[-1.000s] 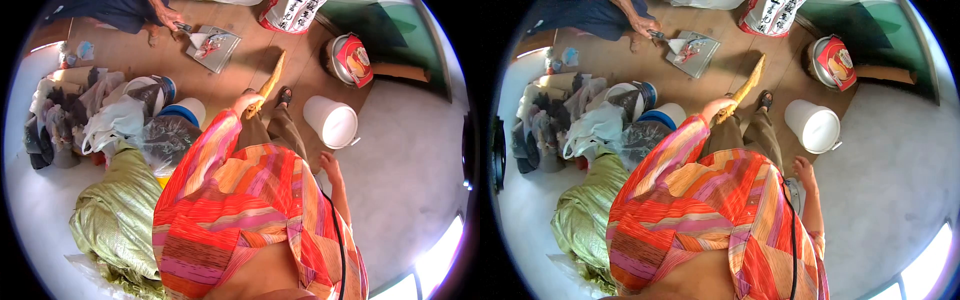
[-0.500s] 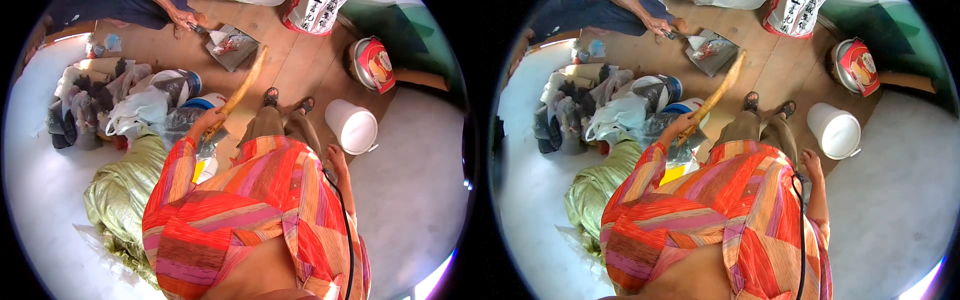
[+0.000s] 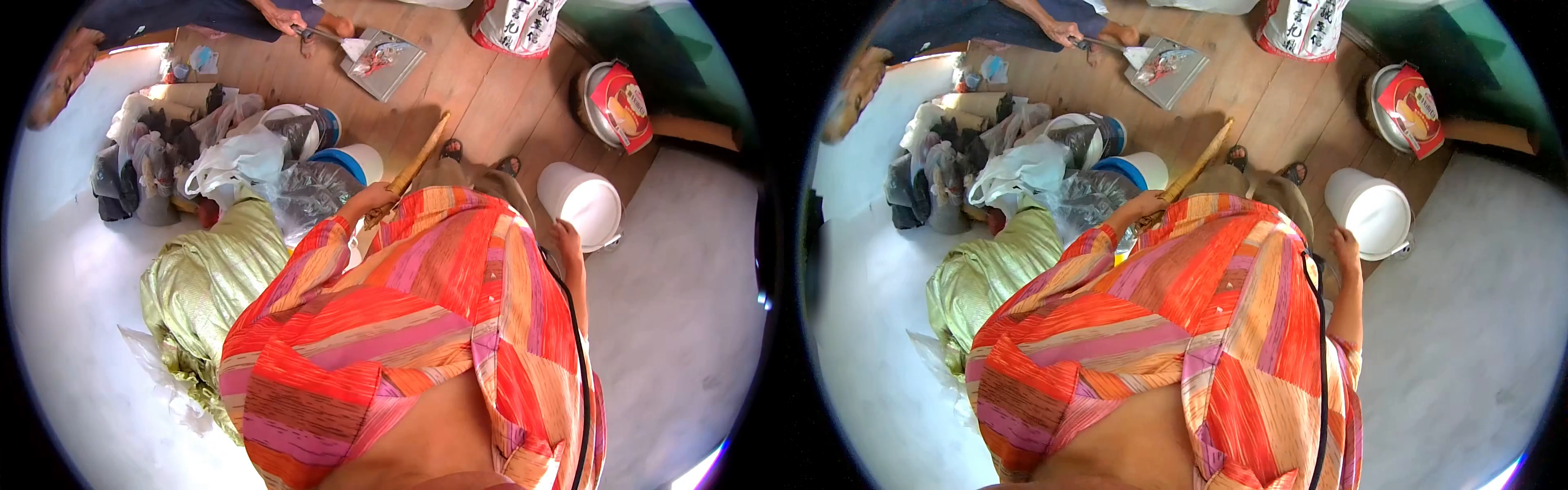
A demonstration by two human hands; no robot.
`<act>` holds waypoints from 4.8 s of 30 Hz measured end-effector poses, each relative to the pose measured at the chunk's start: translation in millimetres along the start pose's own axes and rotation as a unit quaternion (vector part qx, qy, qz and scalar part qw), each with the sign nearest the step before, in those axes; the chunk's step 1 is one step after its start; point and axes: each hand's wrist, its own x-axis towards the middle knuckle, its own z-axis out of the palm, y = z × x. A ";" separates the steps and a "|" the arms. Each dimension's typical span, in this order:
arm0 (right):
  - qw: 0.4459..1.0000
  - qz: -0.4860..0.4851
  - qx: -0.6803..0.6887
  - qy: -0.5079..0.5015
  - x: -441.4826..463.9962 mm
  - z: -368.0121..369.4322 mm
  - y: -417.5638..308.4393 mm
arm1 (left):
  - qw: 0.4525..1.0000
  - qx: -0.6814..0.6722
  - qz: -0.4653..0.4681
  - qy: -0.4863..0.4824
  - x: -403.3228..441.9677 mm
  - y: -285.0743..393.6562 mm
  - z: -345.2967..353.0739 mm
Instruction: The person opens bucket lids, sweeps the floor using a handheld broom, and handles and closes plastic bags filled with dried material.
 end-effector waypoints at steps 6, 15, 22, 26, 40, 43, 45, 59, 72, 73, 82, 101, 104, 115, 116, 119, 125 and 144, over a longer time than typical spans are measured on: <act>0.996 0.047 0.064 0.050 -38.9 -30.9 31.5 | 0.985 -0.159 0.014 -0.061 37.6 24.2 -14.1; 0.984 -0.013 0.134 0.117 -82.2 -10.2 -6.7 | 0.975 -0.151 -0.008 -0.162 79.9 6.1 -9.1; 0.960 0.008 0.248 0.126 -86.1 -1.7 54.3 | 0.984 0.027 -0.019 -0.172 84.1 -6.5 -40.3; 0.966 -0.012 0.200 0.161 -67.0 12.0 118.5 | 0.982 0.112 0.006 -0.154 106.1 -14.2 -43.3; 0.981 -0.019 0.160 0.109 -49.6 -19.3 13.6 | 0.980 0.021 -0.045 -0.194 89.4 -2.9 5.1; 0.985 -0.022 0.144 0.096 -44.3 -21.3 13.1 | 0.978 -0.009 -0.045 -0.205 77.7 -1.6 9.5; 0.984 -0.011 0.151 0.099 -51.7 -19.4 9.1 | 0.976 -0.023 -0.046 -0.211 72.4 -3.3 8.6; 0.964 0.048 0.212 0.153 -88.9 -9.5 76.8 | 0.943 -0.195 -0.019 -0.268 26.7 66.5 -7.9; 0.958 0.031 0.219 0.183 -105.6 -6.4 87.7 | 0.944 -0.186 0.223 -0.159 57.3 26.6 -5.0; 0.956 0.019 0.232 0.176 -108.1 -4.1 88.5 | 0.935 -0.262 0.125 -0.203 87.5 17.3 1.2; 0.943 0.005 0.302 0.140 -62.3 -19.3 163.1 | 0.993 0.043 0.095 -0.053 36.4 92.4 1.3; 0.984 -0.109 0.013 0.137 40.9 -120.6 184.3 | 0.945 -0.094 0.210 -0.231 -74.8 308.3 159.4; 0.979 -0.147 -0.050 0.130 73.6 -127.4 172.6 | 0.974 -0.018 0.176 -0.142 -67.5 303.5 159.0; 0.980 -0.144 -0.050 0.129 181.8 -114.0 168.1 | 0.923 0.347 0.097 0.138 -117.1 265.6 164.3; 0.972 -0.131 -0.079 0.180 187.0 -124.5 176.4 | 0.936 0.327 0.060 0.118 -119.6 259.7 171.8; 0.959 -0.036 -0.179 0.216 175.2 -162.8 190.3 | 0.938 0.330 0.057 0.090 -112.4 241.3 197.7; 0.967 0.178 -0.070 0.170 226.0 -194.4 345.1 | 0.966 0.242 -0.028 0.088 -89.3 240.5 234.4; 0.863 0.202 0.408 0.219 295.0 -130.6 389.4 | 0.988 0.019 -0.057 0.145 -86.9 182.0 259.9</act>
